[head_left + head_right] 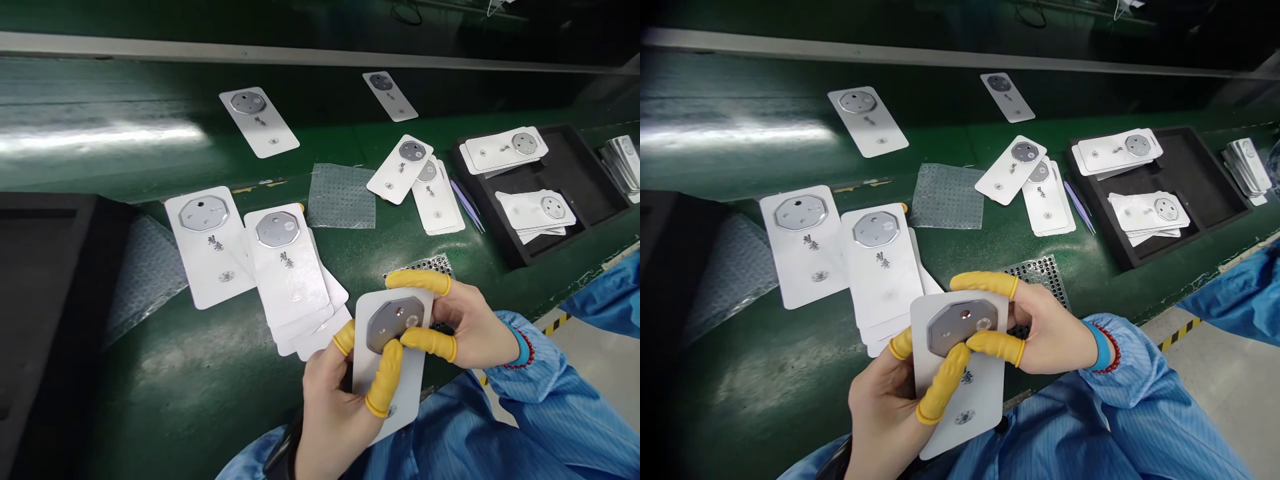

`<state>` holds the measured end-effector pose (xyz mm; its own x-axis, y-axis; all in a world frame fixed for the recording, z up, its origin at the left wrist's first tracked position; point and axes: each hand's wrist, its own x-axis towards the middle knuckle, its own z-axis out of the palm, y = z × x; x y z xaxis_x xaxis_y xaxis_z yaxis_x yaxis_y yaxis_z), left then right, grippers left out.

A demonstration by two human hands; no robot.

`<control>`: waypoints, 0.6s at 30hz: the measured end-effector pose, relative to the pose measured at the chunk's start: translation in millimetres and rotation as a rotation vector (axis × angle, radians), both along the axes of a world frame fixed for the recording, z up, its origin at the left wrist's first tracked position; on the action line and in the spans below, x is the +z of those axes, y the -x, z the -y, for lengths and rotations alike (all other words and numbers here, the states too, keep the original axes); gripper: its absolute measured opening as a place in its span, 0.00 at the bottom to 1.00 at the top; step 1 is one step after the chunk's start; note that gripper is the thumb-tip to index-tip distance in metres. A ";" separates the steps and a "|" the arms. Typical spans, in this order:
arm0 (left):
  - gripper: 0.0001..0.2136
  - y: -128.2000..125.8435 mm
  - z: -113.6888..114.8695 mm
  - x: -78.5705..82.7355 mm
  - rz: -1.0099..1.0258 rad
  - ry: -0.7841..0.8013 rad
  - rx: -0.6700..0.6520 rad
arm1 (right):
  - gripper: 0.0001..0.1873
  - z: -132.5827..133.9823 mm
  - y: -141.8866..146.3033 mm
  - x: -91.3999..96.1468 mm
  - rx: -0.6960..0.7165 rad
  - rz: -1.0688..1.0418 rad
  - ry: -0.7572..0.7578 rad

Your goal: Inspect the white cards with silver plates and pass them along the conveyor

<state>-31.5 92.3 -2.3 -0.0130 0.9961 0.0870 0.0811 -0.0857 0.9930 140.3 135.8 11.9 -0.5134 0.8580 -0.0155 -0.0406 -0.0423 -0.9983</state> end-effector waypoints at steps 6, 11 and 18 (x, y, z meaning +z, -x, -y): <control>0.09 -1.3 -0.8 -1.4 -0.100 -0.083 0.031 | 0.26 -0.5 0.5 -2.0 0.013 -0.027 0.015; 0.10 -1.5 1.6 -4.2 -0.134 -0.154 0.014 | 0.24 -0.4 0.7 -2.9 -0.003 -0.047 -0.003; 0.09 1.9 3.1 -8.8 -0.126 -0.125 -0.006 | 0.25 1.3 4.5 -0.5 -0.066 -0.039 -0.012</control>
<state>-33.4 89.2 -11.1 0.0115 0.9775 0.2106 0.2035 -0.2085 0.9566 135.7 134.5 11.3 -0.4557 0.8900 0.0137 -0.0813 -0.0263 -0.9963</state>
